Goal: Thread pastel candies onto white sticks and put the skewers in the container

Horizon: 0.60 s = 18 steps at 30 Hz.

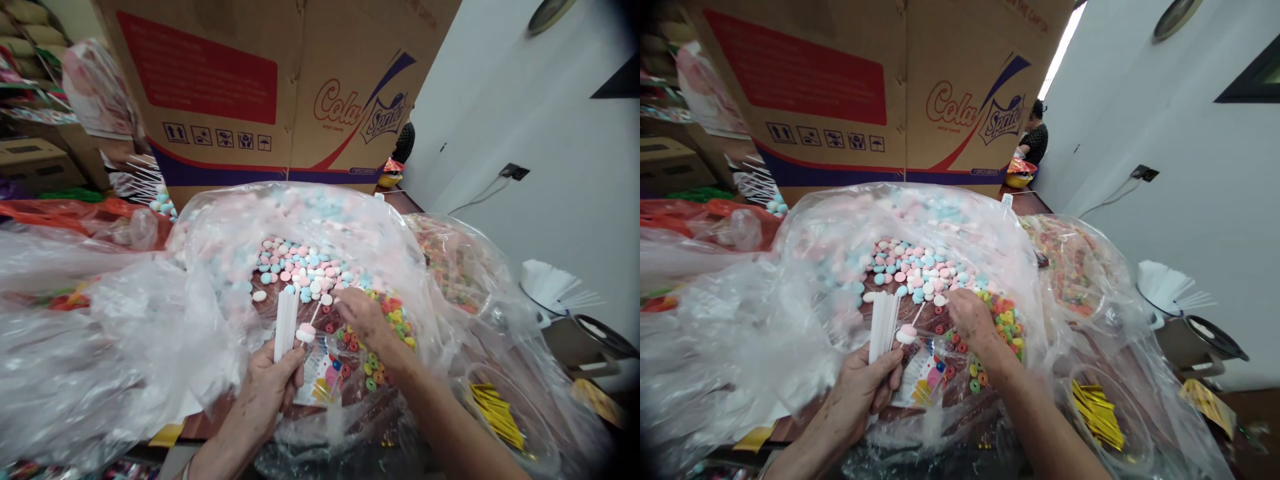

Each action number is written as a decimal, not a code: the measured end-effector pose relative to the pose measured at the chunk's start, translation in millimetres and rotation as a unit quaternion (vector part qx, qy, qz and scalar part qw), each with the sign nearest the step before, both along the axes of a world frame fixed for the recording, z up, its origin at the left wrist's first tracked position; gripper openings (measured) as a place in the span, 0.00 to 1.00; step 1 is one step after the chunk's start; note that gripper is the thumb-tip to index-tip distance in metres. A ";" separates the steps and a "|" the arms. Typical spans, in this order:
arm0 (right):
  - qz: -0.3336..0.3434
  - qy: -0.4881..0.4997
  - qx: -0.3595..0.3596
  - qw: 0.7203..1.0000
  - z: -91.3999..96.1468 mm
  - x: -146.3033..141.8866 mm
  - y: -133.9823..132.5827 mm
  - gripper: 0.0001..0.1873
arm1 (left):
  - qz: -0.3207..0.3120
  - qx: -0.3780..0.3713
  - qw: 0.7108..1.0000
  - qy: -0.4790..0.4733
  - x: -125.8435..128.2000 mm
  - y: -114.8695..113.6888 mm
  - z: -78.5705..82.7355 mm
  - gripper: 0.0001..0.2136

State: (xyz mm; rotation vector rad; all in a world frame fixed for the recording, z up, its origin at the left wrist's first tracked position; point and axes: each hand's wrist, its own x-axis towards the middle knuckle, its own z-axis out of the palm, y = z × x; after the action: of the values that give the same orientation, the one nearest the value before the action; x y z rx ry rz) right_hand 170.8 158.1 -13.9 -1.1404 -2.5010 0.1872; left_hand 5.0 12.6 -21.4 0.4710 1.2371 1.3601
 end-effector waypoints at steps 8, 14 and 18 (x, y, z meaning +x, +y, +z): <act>-0.054 0.066 -0.034 0.996 -4.2 -17.4 12.5 0.12 | -0.002 0.005 1.000 0.002 -0.5 1.4 -1.7 0.19; -0.050 -0.012 0.000 0.999 -27.1 -27.3 9.4 0.12 | -0.004 0.006 1.000 0.000 -0.5 -0.3 -0.3 0.19; -0.017 0.016 0.055 0.998 -30.9 -23.7 12.6 0.08 | -0.005 0.009 1.000 0.000 -1.2 0.3 -2.0 0.19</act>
State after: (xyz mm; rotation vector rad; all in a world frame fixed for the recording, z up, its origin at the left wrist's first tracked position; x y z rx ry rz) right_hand 147.1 170.6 -44.8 -1.1252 -2.4304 0.0577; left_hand 3.8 12.9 -23.4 0.4891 1.2217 1.3632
